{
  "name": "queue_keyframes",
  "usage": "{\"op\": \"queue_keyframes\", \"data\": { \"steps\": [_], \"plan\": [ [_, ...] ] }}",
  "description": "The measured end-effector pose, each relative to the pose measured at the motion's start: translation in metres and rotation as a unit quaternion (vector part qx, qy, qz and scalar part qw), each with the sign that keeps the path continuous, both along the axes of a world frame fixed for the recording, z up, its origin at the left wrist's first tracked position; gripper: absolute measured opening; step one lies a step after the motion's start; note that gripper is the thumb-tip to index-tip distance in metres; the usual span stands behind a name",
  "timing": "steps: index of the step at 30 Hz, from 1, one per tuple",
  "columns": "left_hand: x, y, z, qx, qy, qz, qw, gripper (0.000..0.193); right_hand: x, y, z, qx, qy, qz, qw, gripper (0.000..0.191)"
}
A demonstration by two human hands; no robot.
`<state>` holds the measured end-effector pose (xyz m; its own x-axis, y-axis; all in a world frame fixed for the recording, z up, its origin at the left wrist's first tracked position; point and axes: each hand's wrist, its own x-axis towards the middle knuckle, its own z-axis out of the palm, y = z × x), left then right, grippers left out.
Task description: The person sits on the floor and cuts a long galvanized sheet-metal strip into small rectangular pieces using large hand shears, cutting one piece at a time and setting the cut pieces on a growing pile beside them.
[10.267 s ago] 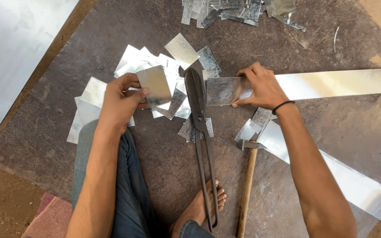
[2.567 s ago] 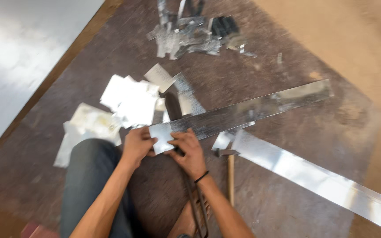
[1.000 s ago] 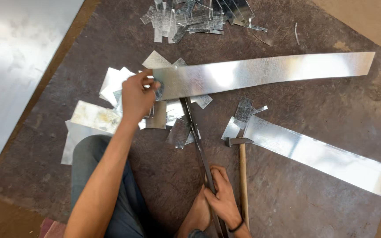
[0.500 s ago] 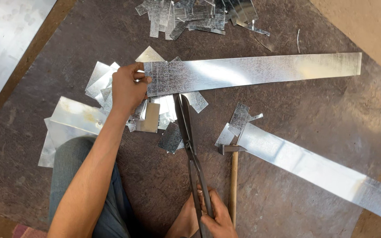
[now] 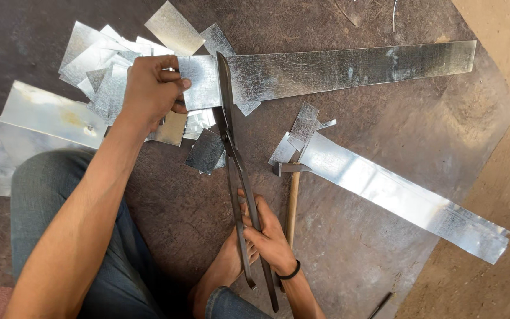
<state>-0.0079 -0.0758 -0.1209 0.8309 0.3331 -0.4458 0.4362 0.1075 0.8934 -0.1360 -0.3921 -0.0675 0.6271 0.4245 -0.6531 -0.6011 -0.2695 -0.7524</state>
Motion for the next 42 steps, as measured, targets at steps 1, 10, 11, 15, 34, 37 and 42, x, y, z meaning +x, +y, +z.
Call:
{"op": "queue_keyframes", "data": {
  "steps": [1,10,11,15,34,37,42],
  "plan": [
    [0.0,0.0,0.0,-0.001,-0.003,-0.002,1.0,0.018,0.002,0.002,0.001,0.001,-0.008,0.007,1.0,0.068],
    [-0.004,-0.008,-0.006,-0.008,-0.025,-0.009,1.0,0.034,0.009,0.003,0.0,-0.029,-0.023,0.024,0.999,0.065],
    [-0.005,-0.009,-0.006,-0.001,-0.028,-0.011,1.0,0.034,0.01,0.004,-0.004,-0.052,-0.036,0.03,0.998,0.064],
    [-0.008,-0.009,-0.009,0.002,-0.042,-0.023,0.999,0.027,0.01,0.008,-0.02,-0.161,0.025,0.058,0.985,0.045],
    [-0.069,0.053,0.051,0.206,-0.017,-0.034,0.978,0.03,0.038,0.031,-0.017,-0.348,-0.369,0.252,0.824,0.031],
    [-0.075,0.069,0.051,0.237,0.011,-0.026,0.971,0.032,0.123,0.043,-0.014,-0.279,-0.498,0.197,0.797,0.032],
    [-0.068,0.083,0.054,0.224,0.005,-0.008,0.975,0.032,0.246,0.077,-0.014,-0.226,-0.628,0.367,0.649,0.102]
  ]
}}
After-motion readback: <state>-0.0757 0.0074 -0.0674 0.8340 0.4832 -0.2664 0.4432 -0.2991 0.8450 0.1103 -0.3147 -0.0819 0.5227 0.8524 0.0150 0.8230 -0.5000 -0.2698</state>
